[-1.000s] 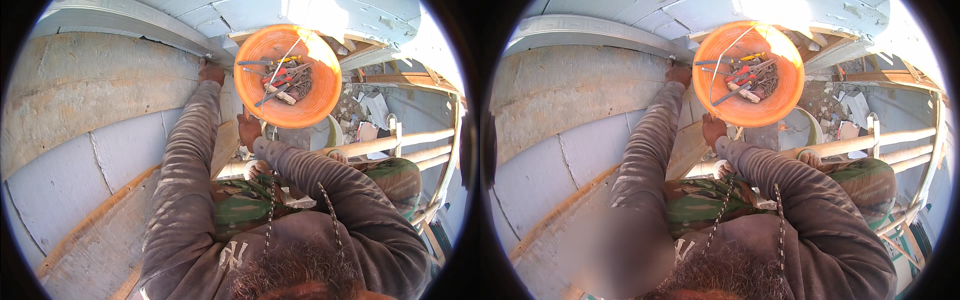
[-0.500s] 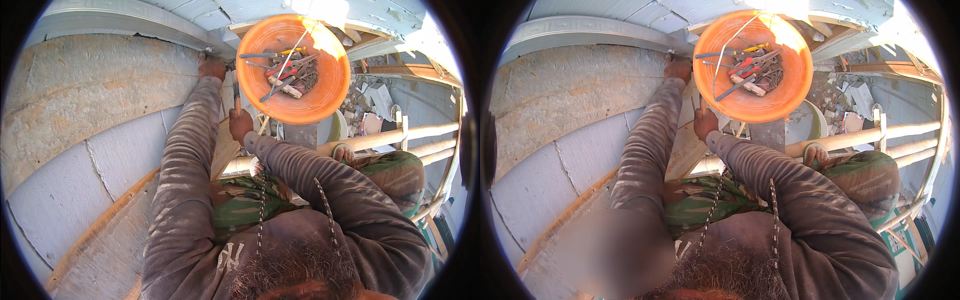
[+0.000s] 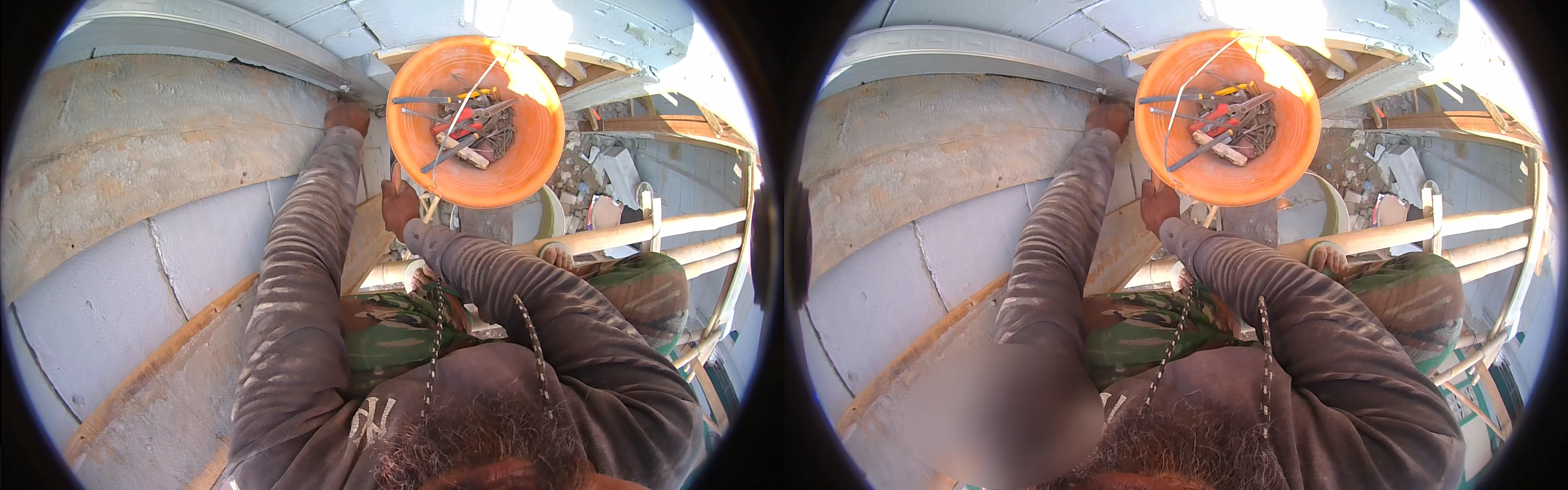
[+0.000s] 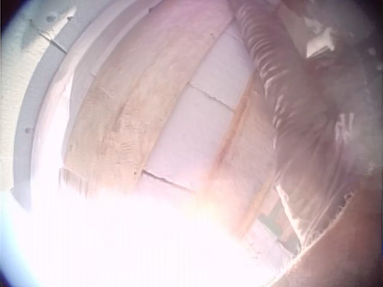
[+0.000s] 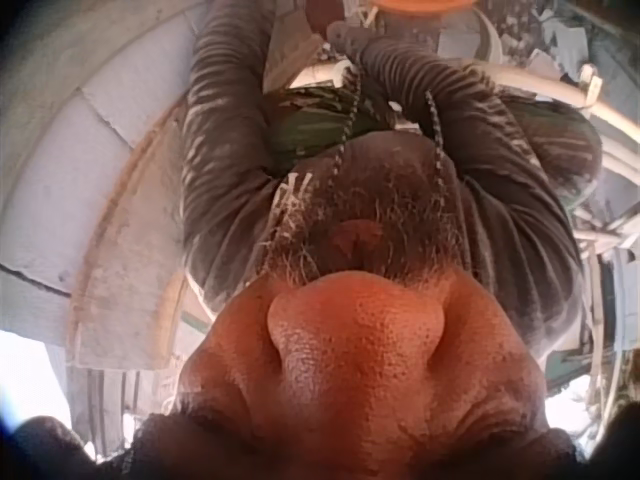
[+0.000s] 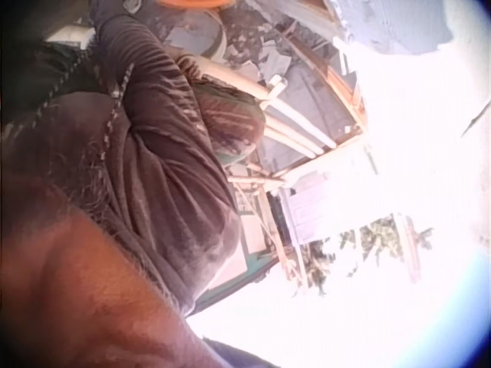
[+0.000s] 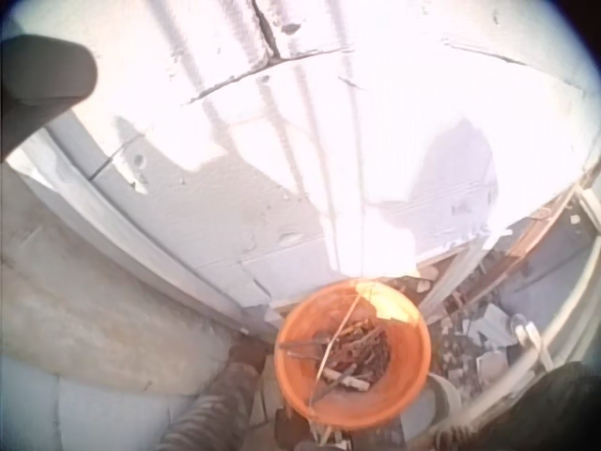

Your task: The person secures wooden boards to concrete wall forms using a hammer and nails while standing on scaffolding.

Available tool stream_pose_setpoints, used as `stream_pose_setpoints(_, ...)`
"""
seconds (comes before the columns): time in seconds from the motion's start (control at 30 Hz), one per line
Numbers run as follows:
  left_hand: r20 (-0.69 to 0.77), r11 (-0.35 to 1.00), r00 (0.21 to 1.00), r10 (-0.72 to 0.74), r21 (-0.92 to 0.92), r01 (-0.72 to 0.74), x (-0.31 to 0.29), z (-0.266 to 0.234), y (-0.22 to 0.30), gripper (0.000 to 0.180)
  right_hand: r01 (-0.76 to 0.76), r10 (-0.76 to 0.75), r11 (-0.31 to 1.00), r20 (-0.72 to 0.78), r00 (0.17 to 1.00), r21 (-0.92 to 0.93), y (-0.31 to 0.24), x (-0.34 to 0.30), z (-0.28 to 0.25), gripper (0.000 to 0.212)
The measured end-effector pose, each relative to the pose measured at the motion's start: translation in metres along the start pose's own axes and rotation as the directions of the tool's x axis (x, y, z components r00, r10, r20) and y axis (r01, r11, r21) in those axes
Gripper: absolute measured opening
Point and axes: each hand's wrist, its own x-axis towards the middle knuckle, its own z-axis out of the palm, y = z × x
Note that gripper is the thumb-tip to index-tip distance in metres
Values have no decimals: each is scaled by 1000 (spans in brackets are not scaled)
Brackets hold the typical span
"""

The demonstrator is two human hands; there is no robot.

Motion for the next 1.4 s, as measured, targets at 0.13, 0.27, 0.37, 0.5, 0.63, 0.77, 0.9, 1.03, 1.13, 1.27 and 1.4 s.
stream_pose_setpoints(0.13, 36, 997, 999, -17, 71, 14, -32, -38, -7, 38, 83, -82, 996, -20, 996, 39, 20, 3, 7, 48)
stream_pose_setpoints(0.27, -148, 945, 989, 1, 324, 48, -93, -83, -22, 41, 88, -75, 984, -90, 993, 158, 13, 3, 30, 37)
stream_pose_setpoints(0.37, -206, 870, 973, -101, 457, 187, -131, -112, -37, 51, 96, -55, 970, -184, 981, 225, 1, -5, 52, 30)
stream_pose_setpoints(0.5, -102, 826, 990, -102, 545, 141, -153, -126, -40, 65, 129, -82, 966, -206, 975, 224, -3, -18, 63, 31)
stream_pose_setpoints(0.63, -108, 800, 987, -122, 577, 162, -149, -124, -35, 67, 161, -120, 971, -221, 968, 175, -3, -18, 60, 32)
stream_pose_setpoints(0.77, -87, 827, 986, -140, 538, 165, -147, -123, -35, 65, 271, -213, 943, -277, 937, 194, -6, -12, 59, 34)
stream_pose_setpoints(0.9, -111, 835, 983, -144, 519, 181, -148, -123, -34, 55, 231, -175, 950, -253, 952, 210, -1, -9, 63, 35)
stream_pose_setpoints(1.03, -142, 838, 981, -131, 513, 186, -148, -121, -34, 50, 74, -64, 996, -181, 981, 45, 5, -6, 62, 34)
stream_pose_setpoints(1.13, -176, 829, 977, -121, 524, 197, -148, -118, -35, 49, 155, -136, 986, -246, 960, 56, 3, -3, 59, 32)
stream_pose_setpoints(1.27, -161, 832, 978, -136, 518, 201, -149, -117, -35, 49, 299, -256, 942, -255, 933, 149, -5, -2, 53, 30)
stream_pose_setpoints(1.4, -157, 829, 979, -131, 525, 195, -150, -120, -33, 49, 27, -9, 975, -82, 997, 220, -10, -8, 52, 30)
